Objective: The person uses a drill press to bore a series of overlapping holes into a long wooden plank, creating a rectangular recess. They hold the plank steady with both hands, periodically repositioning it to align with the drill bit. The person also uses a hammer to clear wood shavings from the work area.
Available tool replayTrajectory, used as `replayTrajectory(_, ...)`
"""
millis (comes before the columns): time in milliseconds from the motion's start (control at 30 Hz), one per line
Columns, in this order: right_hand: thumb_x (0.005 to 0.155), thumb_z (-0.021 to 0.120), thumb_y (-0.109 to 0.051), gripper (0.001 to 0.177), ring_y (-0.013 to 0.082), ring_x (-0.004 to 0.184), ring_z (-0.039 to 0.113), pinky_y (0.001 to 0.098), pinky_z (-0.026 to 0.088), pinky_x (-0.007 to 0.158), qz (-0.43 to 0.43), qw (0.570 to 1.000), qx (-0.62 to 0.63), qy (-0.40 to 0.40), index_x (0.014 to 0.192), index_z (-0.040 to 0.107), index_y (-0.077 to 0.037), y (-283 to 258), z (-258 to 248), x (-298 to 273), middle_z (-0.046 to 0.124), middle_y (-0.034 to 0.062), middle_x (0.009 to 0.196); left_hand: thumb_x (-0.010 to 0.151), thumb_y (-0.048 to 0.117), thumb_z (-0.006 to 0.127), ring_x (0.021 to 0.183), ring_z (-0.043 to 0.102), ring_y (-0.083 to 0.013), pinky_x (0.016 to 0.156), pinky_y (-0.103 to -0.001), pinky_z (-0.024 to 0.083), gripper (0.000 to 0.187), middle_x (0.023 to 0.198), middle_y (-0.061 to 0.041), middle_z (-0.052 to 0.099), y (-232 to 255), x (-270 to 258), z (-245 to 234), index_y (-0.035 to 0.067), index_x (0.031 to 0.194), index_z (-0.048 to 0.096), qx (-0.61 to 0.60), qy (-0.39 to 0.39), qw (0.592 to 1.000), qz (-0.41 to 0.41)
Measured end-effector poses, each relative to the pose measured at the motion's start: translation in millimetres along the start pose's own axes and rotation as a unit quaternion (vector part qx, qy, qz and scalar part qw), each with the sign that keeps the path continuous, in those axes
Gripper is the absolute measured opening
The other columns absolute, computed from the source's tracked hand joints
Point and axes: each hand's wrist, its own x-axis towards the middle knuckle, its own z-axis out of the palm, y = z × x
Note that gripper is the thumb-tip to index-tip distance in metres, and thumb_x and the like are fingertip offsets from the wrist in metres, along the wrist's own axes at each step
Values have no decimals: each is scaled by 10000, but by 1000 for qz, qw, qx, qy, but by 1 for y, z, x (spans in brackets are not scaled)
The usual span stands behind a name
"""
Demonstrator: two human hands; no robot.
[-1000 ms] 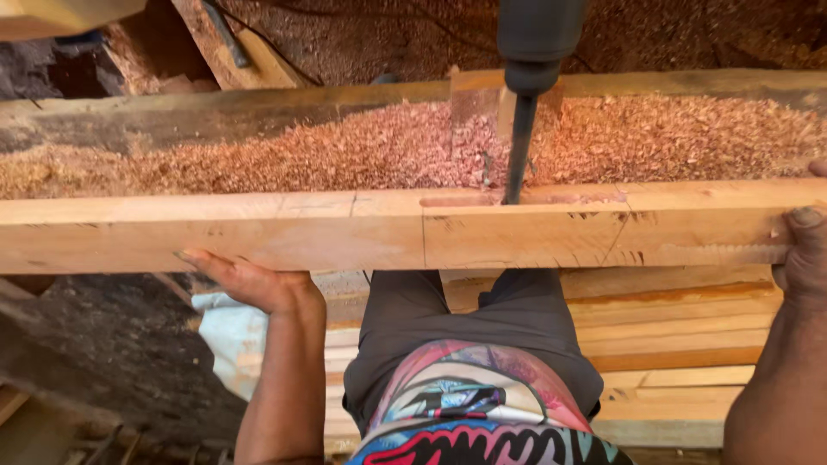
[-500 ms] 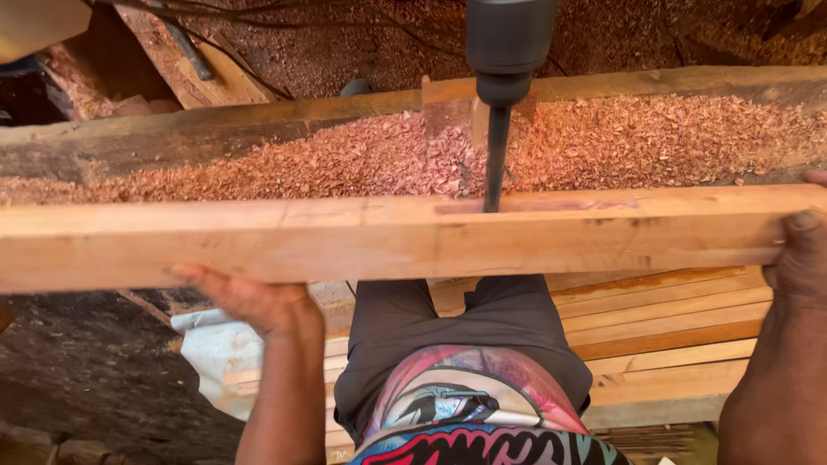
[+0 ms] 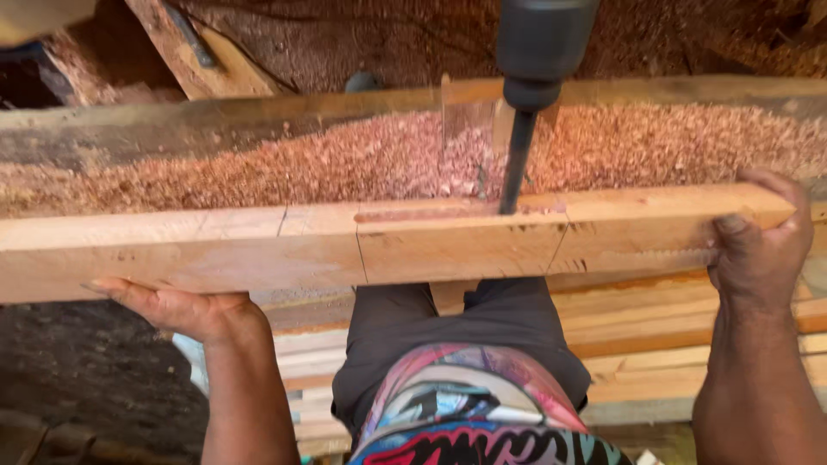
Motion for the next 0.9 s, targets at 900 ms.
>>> replayTrajectory(900, 853, 919, -533, 833, 115, 950, 619, 247, 575, 861, 17, 1000, 6, -2, 1355, 548, 18, 19, -7, -21, 600, 51, 1100, 820, 728, 681, 1542, 311, -421, 1233, -560, 371, 1123, 1650, -233, 250, -11, -26, 11, 151, 1634, 166, 53, 78, 995, -15)
